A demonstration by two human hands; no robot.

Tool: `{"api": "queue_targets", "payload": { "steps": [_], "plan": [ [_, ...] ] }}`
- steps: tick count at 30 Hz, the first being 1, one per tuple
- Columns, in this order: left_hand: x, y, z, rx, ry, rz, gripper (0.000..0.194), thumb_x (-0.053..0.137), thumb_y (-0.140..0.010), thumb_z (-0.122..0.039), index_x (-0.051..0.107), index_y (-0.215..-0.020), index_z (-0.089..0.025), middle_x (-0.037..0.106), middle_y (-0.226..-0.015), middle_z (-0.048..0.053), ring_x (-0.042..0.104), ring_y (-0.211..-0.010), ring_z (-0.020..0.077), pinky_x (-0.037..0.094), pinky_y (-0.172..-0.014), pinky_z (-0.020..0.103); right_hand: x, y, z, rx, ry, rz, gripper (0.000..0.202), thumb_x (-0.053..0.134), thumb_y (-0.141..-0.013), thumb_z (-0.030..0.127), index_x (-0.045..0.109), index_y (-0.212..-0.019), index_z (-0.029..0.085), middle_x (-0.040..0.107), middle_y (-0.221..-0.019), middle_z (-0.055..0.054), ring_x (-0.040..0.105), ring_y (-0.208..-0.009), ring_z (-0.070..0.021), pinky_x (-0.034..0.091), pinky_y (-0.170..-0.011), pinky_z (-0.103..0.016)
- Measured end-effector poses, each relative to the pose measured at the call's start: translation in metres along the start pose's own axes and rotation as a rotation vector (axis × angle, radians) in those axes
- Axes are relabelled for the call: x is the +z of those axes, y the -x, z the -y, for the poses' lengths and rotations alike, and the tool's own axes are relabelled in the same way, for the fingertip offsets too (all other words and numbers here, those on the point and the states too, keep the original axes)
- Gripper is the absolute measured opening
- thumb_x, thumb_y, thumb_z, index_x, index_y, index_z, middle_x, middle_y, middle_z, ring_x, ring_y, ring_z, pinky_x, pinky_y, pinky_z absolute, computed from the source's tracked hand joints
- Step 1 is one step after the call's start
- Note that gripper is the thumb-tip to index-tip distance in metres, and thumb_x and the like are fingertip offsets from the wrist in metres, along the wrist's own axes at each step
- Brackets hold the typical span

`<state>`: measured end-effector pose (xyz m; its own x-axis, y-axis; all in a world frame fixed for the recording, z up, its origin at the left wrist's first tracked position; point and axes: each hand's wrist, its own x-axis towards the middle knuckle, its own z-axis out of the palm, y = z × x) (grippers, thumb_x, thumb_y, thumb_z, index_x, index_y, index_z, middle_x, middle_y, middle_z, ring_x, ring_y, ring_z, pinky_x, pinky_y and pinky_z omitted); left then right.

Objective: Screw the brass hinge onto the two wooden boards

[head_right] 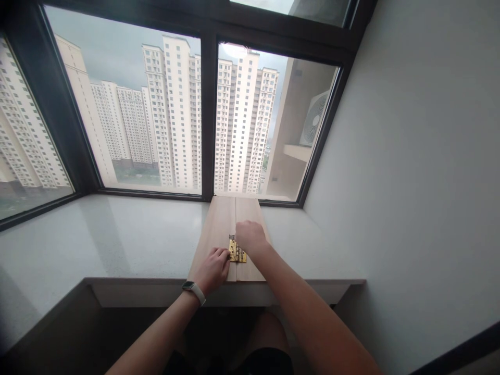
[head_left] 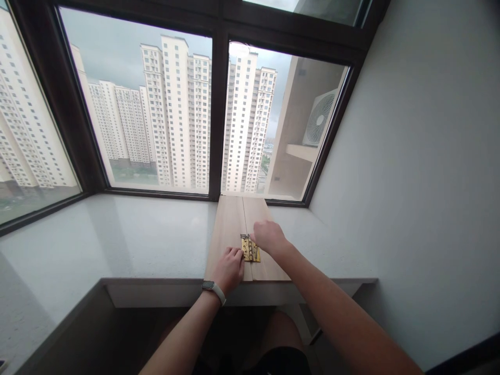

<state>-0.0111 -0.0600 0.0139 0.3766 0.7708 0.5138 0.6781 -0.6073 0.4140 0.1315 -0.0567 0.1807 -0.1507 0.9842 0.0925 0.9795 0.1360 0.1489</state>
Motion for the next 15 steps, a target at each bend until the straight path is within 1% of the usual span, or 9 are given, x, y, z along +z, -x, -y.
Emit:
{"api": "queue_targets", "payload": {
  "steps": [7, 12, 15],
  "plan": [
    [-0.001, 0.001, -0.001, -0.004, -0.007, 0.003, 0.020, 0.045, -0.098, -0.021, 0.059, -0.112, -0.021, 0.062, -0.117, 0.009, 0.051, -0.115, 0.0254, 0.043, -0.100, 0.040, 0.005, 0.006, -0.014, -0.079, 0.057, -0.025, 0.033, 0.050, -0.095, 0.040, 0.074, -0.099, 0.017, 0.074, -0.098, -0.014, 0.070, -0.091, -0.0238, 0.049, -0.077, -0.030],
    [0.000, 0.002, -0.003, -0.005, -0.015, 0.011, 0.023, 0.045, -0.098, -0.021, 0.058, -0.117, -0.021, 0.062, -0.119, 0.010, 0.050, -0.117, 0.0255, 0.042, -0.101, 0.040, 0.000, 0.007, -0.019, -0.229, 0.059, 0.013, 0.031, 0.053, -0.093, 0.041, 0.074, -0.092, 0.019, 0.075, -0.094, -0.012, 0.070, -0.087, -0.0213, 0.047, -0.075, -0.028],
    [0.000, 0.002, -0.002, 0.001, -0.019, 0.020, 0.023, 0.045, -0.097, -0.021, 0.058, -0.116, -0.021, 0.062, -0.118, 0.009, 0.051, -0.116, 0.0254, 0.042, -0.101, 0.040, -0.003, 0.006, -0.022, -0.266, 0.053, 0.023, 0.032, 0.053, -0.094, 0.043, 0.075, -0.090, 0.020, 0.075, -0.094, -0.011, 0.069, -0.087, -0.0210, 0.047, -0.075, -0.027]
  ]
}}
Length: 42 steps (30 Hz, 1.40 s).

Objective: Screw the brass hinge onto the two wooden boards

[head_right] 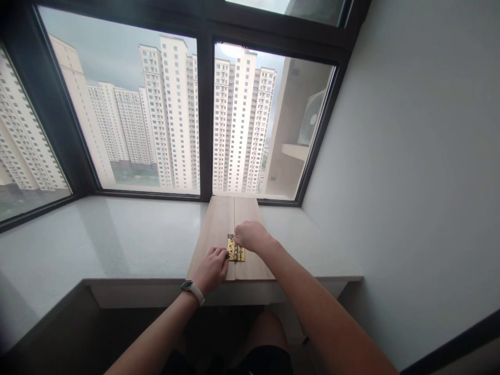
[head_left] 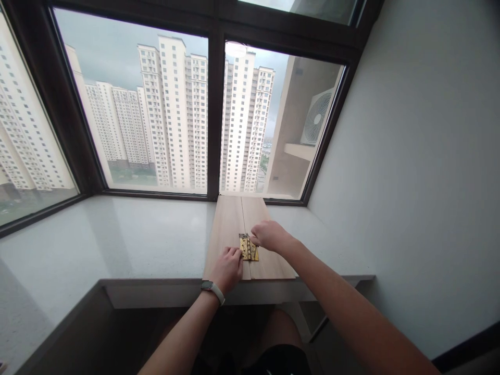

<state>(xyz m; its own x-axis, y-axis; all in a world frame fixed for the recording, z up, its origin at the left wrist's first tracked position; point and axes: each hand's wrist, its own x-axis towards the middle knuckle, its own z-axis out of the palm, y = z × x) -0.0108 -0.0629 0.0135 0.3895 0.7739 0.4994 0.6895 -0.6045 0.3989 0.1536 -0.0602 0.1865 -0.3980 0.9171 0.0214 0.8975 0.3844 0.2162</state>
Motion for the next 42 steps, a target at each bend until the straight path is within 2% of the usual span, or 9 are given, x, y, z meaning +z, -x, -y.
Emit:
{"api": "queue_targets", "payload": {
  "steps": [6, 11, 18, 22, 27, 30, 34, 38, 42],
  "plan": [
    [-0.001, -0.009, -0.003, -0.064, 0.106, -0.036, 0.033, 0.054, -0.092, -0.024, 0.055, -0.125, -0.020, 0.063, -0.122, 0.011, 0.054, -0.117, 0.0269, 0.042, -0.102, 0.043, 0.001, -0.001, 0.000, 0.076, -0.013, -0.006, 0.048, 0.043, -0.097, 0.057, 0.074, -0.098, 0.020, 0.074, -0.099, -0.012, 0.069, -0.092, -0.0220, 0.047, -0.078, -0.028],
    [-0.005, -0.032, -0.027, -0.058, 0.407, -0.113, 0.034, 0.055, -0.093, -0.023, 0.055, -0.127, -0.022, 0.067, -0.121, 0.009, 0.063, -0.109, 0.0246, 0.049, -0.091, 0.037, 0.001, 0.000, 0.012, 0.175, -0.093, -0.057, 0.070, 0.021, -0.097, 0.069, 0.069, -0.110, 0.020, 0.074, -0.100, -0.012, 0.068, -0.095, -0.0232, 0.046, -0.082, -0.031],
    [0.003, -0.049, -0.040, -0.125, 0.481, -0.149, 0.018, 0.050, -0.084, -0.007, 0.066, -0.086, -0.016, 0.071, -0.077, 0.006, 0.063, -0.066, 0.0174, 0.043, -0.060, 0.026, -0.004, 0.008, 0.030, 0.293, -0.115, -0.109, 0.089, 0.013, -0.088, 0.082, 0.072, -0.104, 0.016, 0.073, -0.099, -0.017, 0.069, -0.094, -0.0284, 0.047, -0.081, -0.037],
    [0.007, -0.048, -0.037, -0.128, 0.464, -0.176, 0.015, 0.052, -0.081, -0.007, 0.062, -0.074, -0.017, 0.067, -0.068, 0.004, 0.060, -0.062, 0.0165, 0.038, -0.057, 0.025, -0.011, 0.001, 0.035, 0.401, -0.097, -0.109, 0.091, 0.014, -0.088, 0.081, 0.074, -0.100, 0.014, 0.073, -0.097, -0.020, 0.069, -0.093, -0.0304, 0.048, -0.080, -0.039],
    [0.002, -0.048, -0.041, -0.132, 0.464, -0.212, 0.014, 0.054, -0.082, -0.008, 0.065, -0.084, -0.016, 0.070, -0.074, 0.006, 0.061, -0.065, 0.0168, 0.040, -0.059, 0.025, -0.009, -0.018, 0.041, 0.513, -0.115, -0.058, 0.075, 0.024, -0.096, 0.068, 0.076, -0.098, 0.014, 0.074, -0.098, -0.021, 0.070, -0.093, -0.0277, 0.050, -0.078, -0.036],
    [-0.002, -0.048, -0.041, -0.124, 0.499, -0.209, 0.020, 0.053, -0.084, -0.009, 0.066, -0.096, -0.017, 0.072, -0.082, 0.006, 0.063, -0.071, 0.0180, 0.044, -0.062, 0.025, -0.002, -0.026, 0.042, 0.482, -0.095, -0.036, 0.047, 0.036, -0.100, 0.043, 0.076, -0.101, 0.017, 0.075, -0.098, -0.018, 0.072, -0.093, -0.0255, 0.050, -0.075, -0.033],
    [-0.003, -0.038, -0.025, -0.085, 0.442, -0.121, 0.023, 0.057, -0.088, -0.019, 0.064, -0.110, -0.021, 0.072, -0.099, 0.008, 0.067, -0.089, 0.0221, 0.050, -0.076, 0.031, 0.004, -0.025, 0.039, 0.404, -0.030, -0.052, 0.028, 0.051, -0.091, 0.023, 0.076, -0.100, 0.015, 0.075, -0.098, -0.019, 0.072, -0.092, -0.0254, 0.051, -0.074, -0.031],
    [0.004, -0.020, -0.007, -0.102, 0.174, -0.058, 0.043, 0.066, -0.085, -0.039, 0.060, -0.123, -0.018, 0.065, -0.120, 0.013, 0.058, -0.114, 0.0292, 0.045, -0.098, 0.041, 0.003, -0.019, 0.033, 0.259, 0.026, -0.099, 0.031, 0.047, -0.091, 0.019, 0.076, -0.100, 0.014, 0.075, -0.098, -0.019, 0.072, -0.091, -0.0244, 0.050, -0.077, -0.031],
    [0.006, -0.006, -0.003, -0.059, 0.040, 0.033, 0.064, 0.065, -0.083, -0.057, 0.054, -0.133, -0.019, 0.059, -0.130, 0.013, 0.049, -0.125, 0.0325, 0.038, -0.107, 0.044, 0.000, -0.016, 0.027, 0.089, 0.104, -0.095, 0.037, 0.043, -0.097, 0.030, 0.077, -0.097, 0.016, 0.075, -0.094, -0.017, 0.072, -0.088, -0.0240, 0.050, -0.077, -0.031]
  ]
}}
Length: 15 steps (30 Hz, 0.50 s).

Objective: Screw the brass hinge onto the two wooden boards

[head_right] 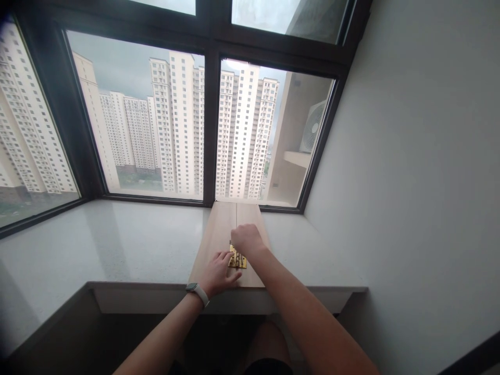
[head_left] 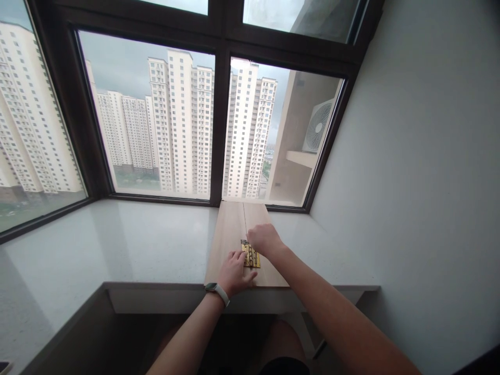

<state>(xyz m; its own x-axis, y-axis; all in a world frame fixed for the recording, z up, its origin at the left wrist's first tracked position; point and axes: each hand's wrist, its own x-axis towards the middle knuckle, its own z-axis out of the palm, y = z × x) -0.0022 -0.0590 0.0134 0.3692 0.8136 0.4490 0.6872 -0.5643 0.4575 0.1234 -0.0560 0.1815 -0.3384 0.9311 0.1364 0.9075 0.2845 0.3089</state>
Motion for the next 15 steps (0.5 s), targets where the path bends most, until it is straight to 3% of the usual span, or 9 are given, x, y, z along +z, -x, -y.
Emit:
{"api": "queue_targets", "payload": {
  "steps": [4, 7, 15],
  "plan": [
    [-0.003, 0.003, 0.000, 0.055, -0.051, 0.112, 0.100, 0.068, -0.065, -0.081, 0.047, -0.142, -0.021, 0.052, -0.140, 0.013, 0.041, -0.132, 0.0369, 0.033, -0.112, 0.047, 0.001, 0.002, -0.008, -0.115, 0.051, -0.016, 0.045, 0.040, -0.099, 0.039, 0.078, -0.093, 0.016, 0.076, -0.090, -0.016, 0.072, -0.085, -0.0243, 0.051, -0.076, -0.031],
    [-0.002, 0.003, 0.004, 0.100, -0.062, 0.169, 0.125, 0.073, -0.048, -0.087, 0.040, -0.147, -0.019, 0.045, -0.147, 0.015, 0.035, -0.137, 0.0392, 0.030, -0.115, 0.049, 0.004, 0.005, -0.012, -0.081, 0.050, -0.034, 0.045, 0.039, -0.099, 0.039, 0.078, -0.093, 0.017, 0.076, -0.090, -0.015, 0.072, -0.083, -0.0233, 0.050, -0.076, -0.031],
    [0.009, 0.003, 0.011, 0.095, -0.074, 0.114, 0.128, 0.082, -0.044, -0.077, 0.035, -0.148, -0.020, 0.043, -0.148, 0.015, 0.037, -0.136, 0.0390, 0.030, -0.115, 0.049, 0.007, 0.008, -0.013, -0.025, 0.010, -0.049, 0.046, 0.037, -0.100, 0.038, 0.077, -0.095, 0.017, 0.076, -0.092, -0.016, 0.072, -0.085, -0.0229, 0.049, -0.079, -0.031]
  ]
}}
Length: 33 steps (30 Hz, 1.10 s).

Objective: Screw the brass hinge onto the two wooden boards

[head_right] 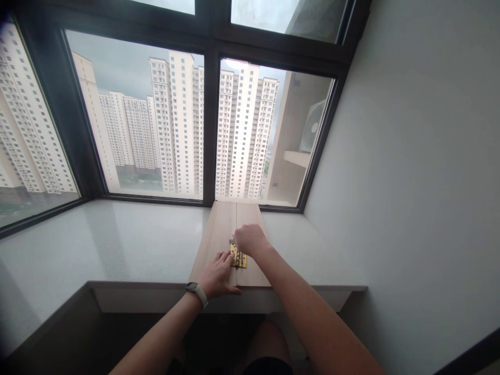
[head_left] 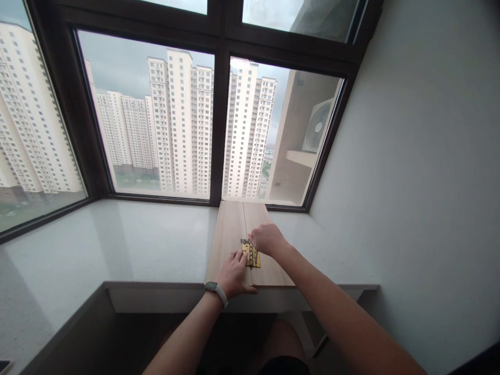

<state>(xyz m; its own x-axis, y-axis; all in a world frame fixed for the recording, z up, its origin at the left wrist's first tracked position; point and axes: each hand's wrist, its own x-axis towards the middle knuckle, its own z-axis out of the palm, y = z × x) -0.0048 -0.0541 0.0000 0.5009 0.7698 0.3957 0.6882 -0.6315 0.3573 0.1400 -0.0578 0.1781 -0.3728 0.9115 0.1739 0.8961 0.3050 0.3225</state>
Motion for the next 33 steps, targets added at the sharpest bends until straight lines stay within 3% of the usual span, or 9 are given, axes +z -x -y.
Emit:
{"api": "queue_targets", "payload": {
  "steps": [10, 15, 19, 25, 31, 33],
  "plan": [
    [0.0054, -0.0031, -0.0018, 0.029, 0.005, -0.017, 0.131, 0.078, -0.045, -0.083, 0.035, -0.149, -0.017, 0.045, -0.147, 0.015, 0.036, -0.137, 0.0373, 0.031, -0.115, 0.047, 0.0002, 0.0025, -0.0033, 0.009, -0.023, 0.001, 0.046, 0.038, -0.100, 0.040, 0.078, -0.096, 0.017, 0.076, -0.092, -0.016, 0.072, -0.086, -0.0237, 0.049, -0.080, -0.032],
    [0.0021, -0.0026, -0.0054, 0.022, 0.011, -0.029, 0.124, 0.070, -0.054, -0.088, 0.035, -0.150, -0.018, 0.046, -0.147, 0.015, 0.037, -0.137, 0.0373, 0.031, -0.115, 0.048, -0.0005, 0.0054, 0.0017, 0.288, -0.098, -0.034, 0.061, 0.028, -0.100, 0.051, 0.077, -0.097, 0.015, 0.075, -0.093, -0.019, 0.071, -0.088, -0.0262, 0.050, -0.080, -0.036],
    [0.0020, -0.0036, -0.0070, 0.000, 0.024, -0.026, 0.125, 0.073, -0.053, -0.084, 0.033, -0.151, -0.018, 0.045, -0.147, 0.015, 0.037, -0.136, 0.0373, 0.032, -0.114, 0.048, 0.0025, 0.0036, 0.0032, 0.448, -0.147, -0.014, 0.055, 0.032, -0.100, 0.045, 0.076, -0.098, 0.013, 0.074, -0.093, -0.020, 0.072, -0.086, -0.0267, 0.051, -0.074, -0.034],
    [0.0015, -0.0030, -0.0061, -0.008, 0.024, -0.016, 0.123, 0.075, -0.056, -0.078, 0.032, -0.152, -0.016, 0.045, -0.147, 0.016, 0.037, -0.136, 0.0375, 0.030, -0.115, 0.046, 0.0034, -0.0006, 0.0029, 0.269, -0.113, 0.050, 0.038, 0.041, -0.097, 0.028, 0.075, -0.101, 0.014, 0.074, -0.096, -0.020, 0.072, -0.087, -0.0236, 0.051, -0.075, -0.031],
    [-0.0002, -0.0008, -0.0060, 0.000, 0.035, -0.025, 0.118, 0.075, -0.059, -0.076, 0.033, -0.152, -0.017, 0.046, -0.146, 0.015, 0.037, -0.137, 0.0370, 0.030, -0.115, 0.046, -0.0032, 0.0036, -0.0005, -0.096, 0.012, 0.043, 0.043, 0.042, -0.099, 0.039, 0.078, -0.094, 0.015, 0.075, -0.090, -0.016, 0.072, -0.087, -0.0245, 0.050, -0.078, -0.031],
    [-0.0008, -0.0004, -0.0067, -0.006, 0.036, -0.022, 0.116, 0.076, -0.059, -0.075, 0.033, -0.151, -0.019, 0.046, -0.147, 0.015, 0.037, -0.137, 0.0373, 0.030, -0.114, 0.047, -0.0053, 0.0054, -0.0019, -0.123, 0.020, 0.044, 0.045, 0.041, -0.099, 0.041, 0.078, -0.093, 0.016, 0.076, -0.090, -0.016, 0.072, -0.088, -0.0242, 0.049, -0.078, -0.031]
  ]
}}
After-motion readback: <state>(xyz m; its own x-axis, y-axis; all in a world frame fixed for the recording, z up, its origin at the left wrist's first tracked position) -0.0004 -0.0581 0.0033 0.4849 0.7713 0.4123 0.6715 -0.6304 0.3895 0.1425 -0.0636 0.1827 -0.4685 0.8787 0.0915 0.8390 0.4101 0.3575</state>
